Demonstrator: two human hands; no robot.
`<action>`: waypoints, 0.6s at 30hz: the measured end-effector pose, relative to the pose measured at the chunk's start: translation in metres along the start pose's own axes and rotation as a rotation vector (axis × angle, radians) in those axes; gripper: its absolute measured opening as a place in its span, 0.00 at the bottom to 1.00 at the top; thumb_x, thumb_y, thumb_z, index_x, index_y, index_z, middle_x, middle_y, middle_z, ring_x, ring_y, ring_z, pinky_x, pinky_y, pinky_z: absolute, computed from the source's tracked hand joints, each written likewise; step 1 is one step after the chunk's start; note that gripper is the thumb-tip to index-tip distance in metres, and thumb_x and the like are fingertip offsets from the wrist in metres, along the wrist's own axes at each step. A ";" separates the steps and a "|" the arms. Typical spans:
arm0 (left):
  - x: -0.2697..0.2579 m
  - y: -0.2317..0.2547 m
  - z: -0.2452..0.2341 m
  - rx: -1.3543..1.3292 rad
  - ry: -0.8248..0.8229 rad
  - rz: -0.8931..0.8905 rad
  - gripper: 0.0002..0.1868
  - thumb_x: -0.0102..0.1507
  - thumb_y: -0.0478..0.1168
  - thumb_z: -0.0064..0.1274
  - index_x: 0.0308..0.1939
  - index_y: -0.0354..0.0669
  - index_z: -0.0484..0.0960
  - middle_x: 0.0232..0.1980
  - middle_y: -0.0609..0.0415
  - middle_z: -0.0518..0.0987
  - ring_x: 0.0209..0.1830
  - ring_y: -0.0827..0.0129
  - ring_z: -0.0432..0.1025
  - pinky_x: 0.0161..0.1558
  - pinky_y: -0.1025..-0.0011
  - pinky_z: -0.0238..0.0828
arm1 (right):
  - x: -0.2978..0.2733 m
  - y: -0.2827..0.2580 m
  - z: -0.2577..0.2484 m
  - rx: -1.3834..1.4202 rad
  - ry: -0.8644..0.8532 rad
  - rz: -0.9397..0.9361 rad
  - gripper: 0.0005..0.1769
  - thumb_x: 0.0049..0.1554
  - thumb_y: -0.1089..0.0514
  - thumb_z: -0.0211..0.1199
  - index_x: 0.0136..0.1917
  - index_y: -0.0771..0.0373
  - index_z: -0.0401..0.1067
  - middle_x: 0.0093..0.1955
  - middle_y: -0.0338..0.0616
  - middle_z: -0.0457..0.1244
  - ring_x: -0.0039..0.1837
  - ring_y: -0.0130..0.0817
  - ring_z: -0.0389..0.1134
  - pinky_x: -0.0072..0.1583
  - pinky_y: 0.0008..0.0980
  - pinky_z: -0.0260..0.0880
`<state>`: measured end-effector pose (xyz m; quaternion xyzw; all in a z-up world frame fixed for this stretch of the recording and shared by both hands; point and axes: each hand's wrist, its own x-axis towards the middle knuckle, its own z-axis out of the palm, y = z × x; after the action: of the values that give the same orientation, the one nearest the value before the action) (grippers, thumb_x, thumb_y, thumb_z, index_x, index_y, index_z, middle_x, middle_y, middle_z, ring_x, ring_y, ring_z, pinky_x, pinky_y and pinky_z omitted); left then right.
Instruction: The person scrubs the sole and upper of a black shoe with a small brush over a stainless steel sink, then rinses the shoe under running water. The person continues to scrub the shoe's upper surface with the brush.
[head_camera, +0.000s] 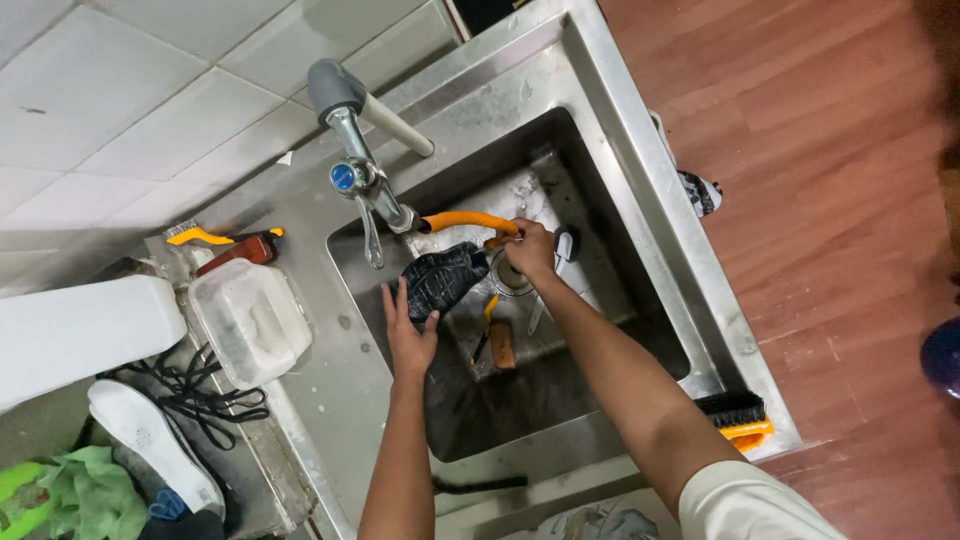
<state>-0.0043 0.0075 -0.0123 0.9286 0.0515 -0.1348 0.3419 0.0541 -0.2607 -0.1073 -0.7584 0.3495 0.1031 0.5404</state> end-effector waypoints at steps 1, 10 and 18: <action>-0.001 0.001 -0.001 -0.001 -0.001 0.008 0.48 0.68 0.38 0.63 0.88 0.61 0.55 0.90 0.41 0.41 0.84 0.35 0.51 0.74 0.40 0.64 | -0.002 -0.002 0.001 -0.003 -0.013 0.021 0.14 0.53 0.60 0.69 0.52 0.50 0.85 0.47 0.51 0.74 0.57 0.53 0.77 0.57 0.52 0.77; 0.000 0.009 -0.006 -0.012 -0.025 -0.028 0.48 0.69 0.40 0.62 0.88 0.65 0.53 0.90 0.41 0.40 0.84 0.36 0.50 0.75 0.40 0.62 | -0.016 -0.016 0.004 0.067 -0.031 0.060 0.14 0.53 0.58 0.66 0.51 0.46 0.85 0.45 0.48 0.74 0.56 0.54 0.76 0.59 0.48 0.77; -0.002 0.013 -0.007 -0.020 -0.041 -0.060 0.48 0.69 0.39 0.62 0.88 0.64 0.53 0.90 0.42 0.39 0.85 0.37 0.50 0.76 0.41 0.62 | -0.037 -0.026 0.000 0.124 -0.112 0.136 0.12 0.56 0.52 0.68 0.53 0.43 0.86 0.43 0.46 0.73 0.54 0.44 0.76 0.58 0.45 0.76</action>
<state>-0.0026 0.0019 0.0015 0.9202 0.0736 -0.1637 0.3478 0.0441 -0.2408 -0.0683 -0.6910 0.3749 0.1600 0.5970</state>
